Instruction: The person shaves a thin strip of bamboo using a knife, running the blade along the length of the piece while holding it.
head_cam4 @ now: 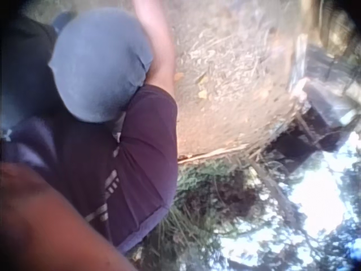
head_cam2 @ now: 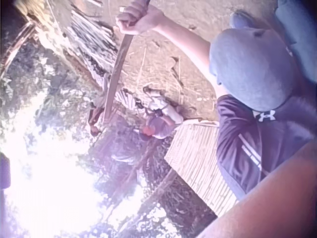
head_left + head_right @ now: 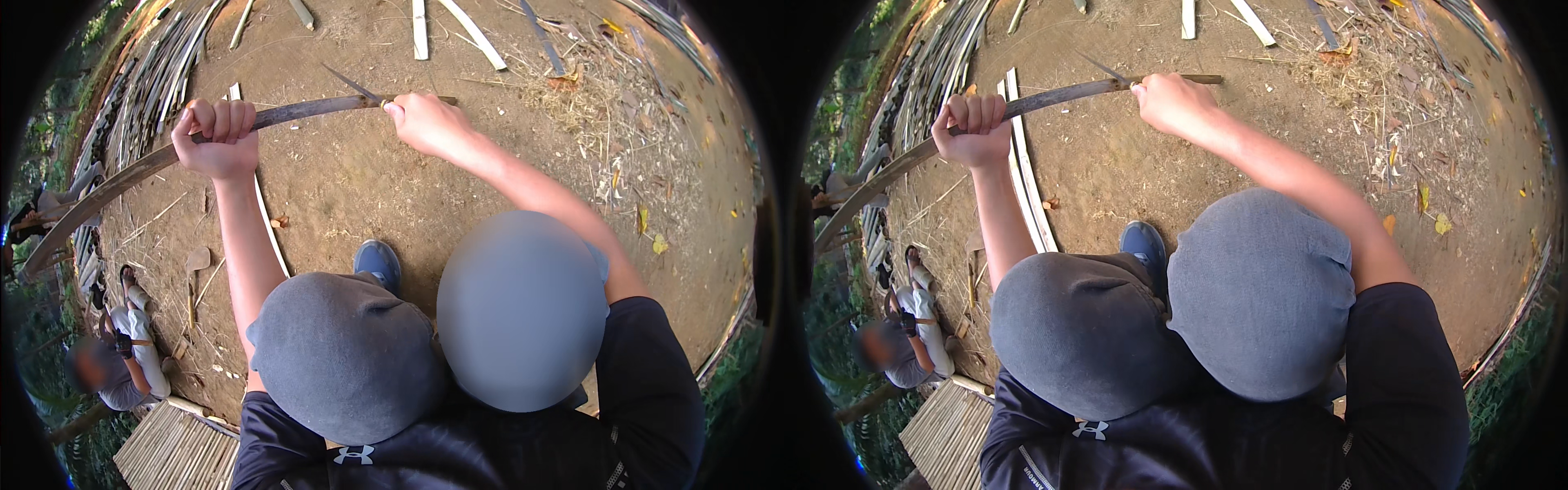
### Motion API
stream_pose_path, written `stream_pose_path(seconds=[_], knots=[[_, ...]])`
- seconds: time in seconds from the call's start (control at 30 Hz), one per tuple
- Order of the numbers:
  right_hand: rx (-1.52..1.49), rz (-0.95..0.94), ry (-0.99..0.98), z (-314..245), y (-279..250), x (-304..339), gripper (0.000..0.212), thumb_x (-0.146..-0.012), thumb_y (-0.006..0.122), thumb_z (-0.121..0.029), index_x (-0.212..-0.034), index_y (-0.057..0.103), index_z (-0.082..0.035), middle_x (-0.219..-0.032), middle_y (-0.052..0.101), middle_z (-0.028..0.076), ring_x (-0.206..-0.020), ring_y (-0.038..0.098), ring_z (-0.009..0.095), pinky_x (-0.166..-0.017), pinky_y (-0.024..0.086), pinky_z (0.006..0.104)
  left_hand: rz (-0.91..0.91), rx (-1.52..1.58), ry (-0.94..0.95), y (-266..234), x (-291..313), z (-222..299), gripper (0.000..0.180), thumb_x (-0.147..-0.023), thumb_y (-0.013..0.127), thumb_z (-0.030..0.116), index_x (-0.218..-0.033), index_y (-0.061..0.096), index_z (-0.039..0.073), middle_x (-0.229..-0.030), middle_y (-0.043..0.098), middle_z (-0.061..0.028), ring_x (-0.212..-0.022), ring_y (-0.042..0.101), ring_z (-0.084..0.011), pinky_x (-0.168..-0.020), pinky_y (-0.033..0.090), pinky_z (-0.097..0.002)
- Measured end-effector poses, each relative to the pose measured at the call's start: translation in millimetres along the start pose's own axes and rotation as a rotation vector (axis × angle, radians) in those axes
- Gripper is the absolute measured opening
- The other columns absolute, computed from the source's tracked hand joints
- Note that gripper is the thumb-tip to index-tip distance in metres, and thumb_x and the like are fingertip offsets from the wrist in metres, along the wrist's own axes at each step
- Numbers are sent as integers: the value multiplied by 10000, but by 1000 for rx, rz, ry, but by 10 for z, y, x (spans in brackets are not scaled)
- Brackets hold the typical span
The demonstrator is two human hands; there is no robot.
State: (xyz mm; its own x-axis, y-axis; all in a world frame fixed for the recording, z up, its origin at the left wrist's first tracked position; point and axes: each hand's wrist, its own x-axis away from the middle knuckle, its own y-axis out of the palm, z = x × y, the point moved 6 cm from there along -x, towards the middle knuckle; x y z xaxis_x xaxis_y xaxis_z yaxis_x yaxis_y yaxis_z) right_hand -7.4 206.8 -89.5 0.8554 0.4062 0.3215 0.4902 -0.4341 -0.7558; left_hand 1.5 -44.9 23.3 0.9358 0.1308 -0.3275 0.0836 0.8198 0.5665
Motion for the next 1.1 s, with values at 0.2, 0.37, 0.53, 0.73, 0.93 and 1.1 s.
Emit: stream_pose_path(seconds=[0.2, 0.37, 0.53, 0.73, 0.93, 1.1], knots=[[17, 27, 54, 226, 105, -173, 424, -1088, 325, -323, -1058, 631, -32, -639, 460, -21, -458, 332, 62, -368, 305, 247, -9, -42, 19, 45, -42, -8, 404, -877, 440, 334, -570, 243, 161, -457, 178, 36, -448, 120, -107, -462, 160, -300], [18, 7, 83, 244, 62, -172, 396, -1084, 349, -304, -1083, 618, -14, -662, 459, -21, -466, 322, 50, -369, 295, 231, -5, -41, 17, 63, -1, 4, 385, -877, 427, 317, -574, 238, 175, -474, 179, 45, -417, 141, -95, -452, 179, -279], [21, 22, 13, 220, 106, -138, 381, -1081, 357, -298, -1092, 620, -23, -669, 477, -11, -462, 345, 52, -366, 308, 233, -34, -43, 5, 71, -20, -19, 394, -880, 436, 336, -580, 252, 159, -460, 178, 37, -443, 133, -105, -467, 165, -298], [98, 51, 52, 262, 63, -80, 390, -1083, 347, -314, -1072, 626, -42, -695, 554, 20, -489, 480, 99, -411, 411, 289, -36, -29, 9, 67, 3, -6, 404, -880, 438, 331, -571, 243, 156, -456, 175, 37, -445, 123, -106, -466, 156, -299], [65, 2, 92, 313, 75, -142, 406, -1083, 343, -324, -1101, 626, -32, -731, 606, 27, -541, 547, 113, -447, 446, 305, -21, -58, 9, 24, 2, 33, 403, -877, 436, 336, -570, 246, 158, -452, 176, 38, -448, 124, -106, -470, 164, -298], [47, -17, 308, 889, 101, -264, 400, -1083, 344, -317, -1113, 627, -36, -700, 535, 23, -487, 449, 116, -428, 410, 278, -18, -37, 7, 94, -95, -5, 402, -874, 437, 342, -573, 239, 163, -453, 164, 37, -446, 112, -108, -468, 159, -299]])
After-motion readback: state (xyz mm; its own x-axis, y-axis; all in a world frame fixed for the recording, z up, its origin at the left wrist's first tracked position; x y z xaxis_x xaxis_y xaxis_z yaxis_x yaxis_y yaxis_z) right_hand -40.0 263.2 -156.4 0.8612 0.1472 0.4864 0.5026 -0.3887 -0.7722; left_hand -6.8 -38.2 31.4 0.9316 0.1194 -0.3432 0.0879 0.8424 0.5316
